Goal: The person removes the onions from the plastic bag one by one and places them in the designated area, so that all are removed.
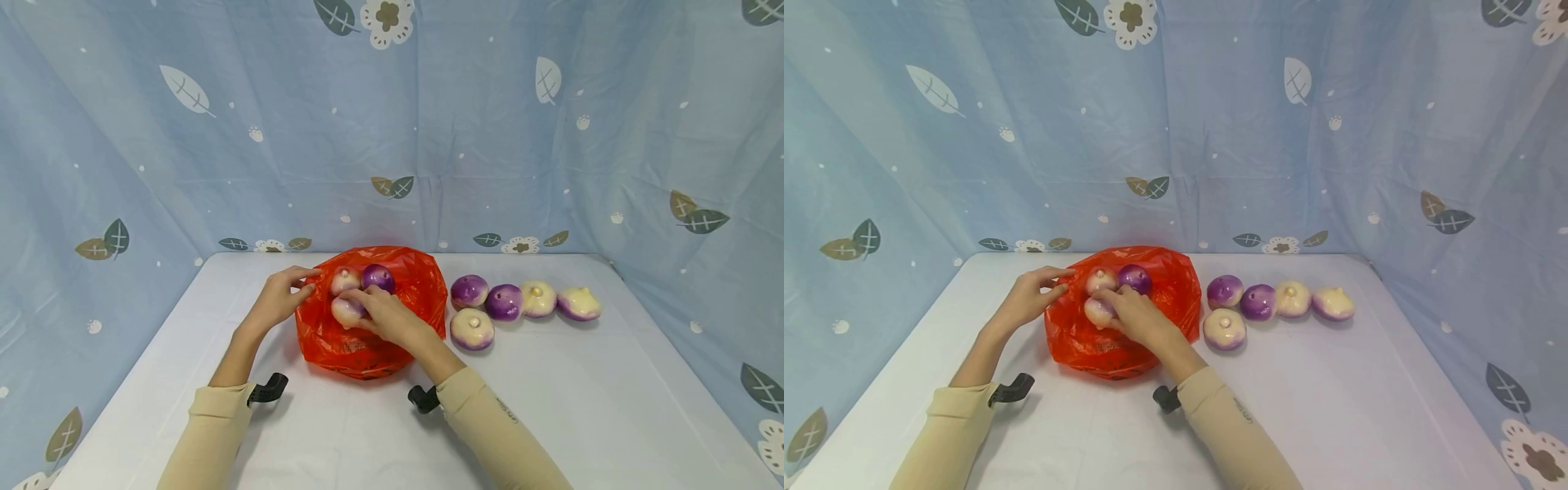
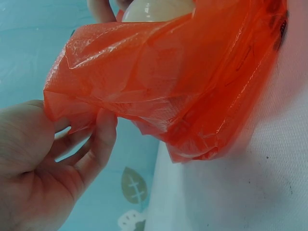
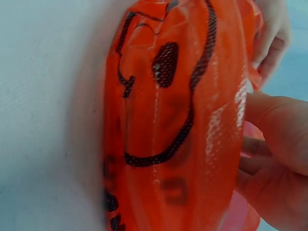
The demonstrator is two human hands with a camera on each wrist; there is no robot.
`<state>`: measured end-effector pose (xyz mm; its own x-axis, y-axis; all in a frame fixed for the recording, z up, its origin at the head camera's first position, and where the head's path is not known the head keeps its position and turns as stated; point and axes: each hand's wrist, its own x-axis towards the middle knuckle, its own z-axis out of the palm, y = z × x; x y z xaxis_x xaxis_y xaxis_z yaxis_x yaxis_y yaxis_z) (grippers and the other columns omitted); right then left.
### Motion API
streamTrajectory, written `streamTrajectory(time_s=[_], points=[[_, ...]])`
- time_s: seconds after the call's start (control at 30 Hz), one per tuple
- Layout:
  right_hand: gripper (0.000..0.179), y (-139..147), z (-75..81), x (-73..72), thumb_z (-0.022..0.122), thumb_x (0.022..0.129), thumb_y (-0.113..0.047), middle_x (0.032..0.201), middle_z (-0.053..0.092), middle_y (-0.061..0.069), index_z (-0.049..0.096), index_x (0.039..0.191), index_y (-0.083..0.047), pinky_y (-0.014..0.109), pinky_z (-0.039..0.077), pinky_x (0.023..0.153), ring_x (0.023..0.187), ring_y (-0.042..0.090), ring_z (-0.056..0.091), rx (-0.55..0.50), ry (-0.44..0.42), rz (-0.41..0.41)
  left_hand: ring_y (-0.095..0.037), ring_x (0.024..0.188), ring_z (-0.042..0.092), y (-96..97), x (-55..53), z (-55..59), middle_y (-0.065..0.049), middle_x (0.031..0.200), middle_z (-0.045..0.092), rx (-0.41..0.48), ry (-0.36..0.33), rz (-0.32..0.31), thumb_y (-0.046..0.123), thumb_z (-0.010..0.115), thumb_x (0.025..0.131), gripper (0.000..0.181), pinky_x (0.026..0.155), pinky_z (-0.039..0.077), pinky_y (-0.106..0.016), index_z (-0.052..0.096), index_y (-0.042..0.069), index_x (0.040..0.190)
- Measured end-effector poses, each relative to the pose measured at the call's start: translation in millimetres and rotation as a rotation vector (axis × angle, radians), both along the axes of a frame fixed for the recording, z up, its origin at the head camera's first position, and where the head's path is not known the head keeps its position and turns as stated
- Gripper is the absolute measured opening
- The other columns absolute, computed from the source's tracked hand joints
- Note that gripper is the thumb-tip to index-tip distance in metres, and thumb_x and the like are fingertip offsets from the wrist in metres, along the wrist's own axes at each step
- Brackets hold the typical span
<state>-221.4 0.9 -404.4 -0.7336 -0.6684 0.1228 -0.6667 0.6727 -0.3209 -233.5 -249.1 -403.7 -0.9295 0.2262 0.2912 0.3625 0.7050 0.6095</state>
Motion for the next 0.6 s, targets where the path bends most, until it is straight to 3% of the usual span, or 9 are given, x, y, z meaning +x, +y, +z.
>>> streamTrajectory(time_s=[0.3,0.6], points=[[0.056,6.9,3.7,5.9,0.069,0.091,-0.024,0.113,0.061,0.008,0.048,0.144,-0.022,0.034,0.055,0.098,0.104,0.021,0.06,0.031,-0.027,0.007,-0.037,0.102,0.066,1.0,1.7,1.4,-0.018,0.12,0.068,0.009,-0.02,-0.002,0.004,0.061,0.094,0.035,0.081,0.061,-0.047,0.064,0.005,0.129],[0.055,20.3,1.9,12.6,0.067,0.092,-0.026,0.121,0.06,0.008,0.048,0.143,-0.026,0.041,0.052,0.103,0.115,0.023,0.059,-0.064,-0.102,0.006,-0.038,0.101,0.067,0.0,1.9,2.0,-0.018,0.119,0.068,0.01,-0.009,0.001,0.004,0.061,0.094,0.034,0.079,0.061,-0.046,0.065,0.004,0.128]])
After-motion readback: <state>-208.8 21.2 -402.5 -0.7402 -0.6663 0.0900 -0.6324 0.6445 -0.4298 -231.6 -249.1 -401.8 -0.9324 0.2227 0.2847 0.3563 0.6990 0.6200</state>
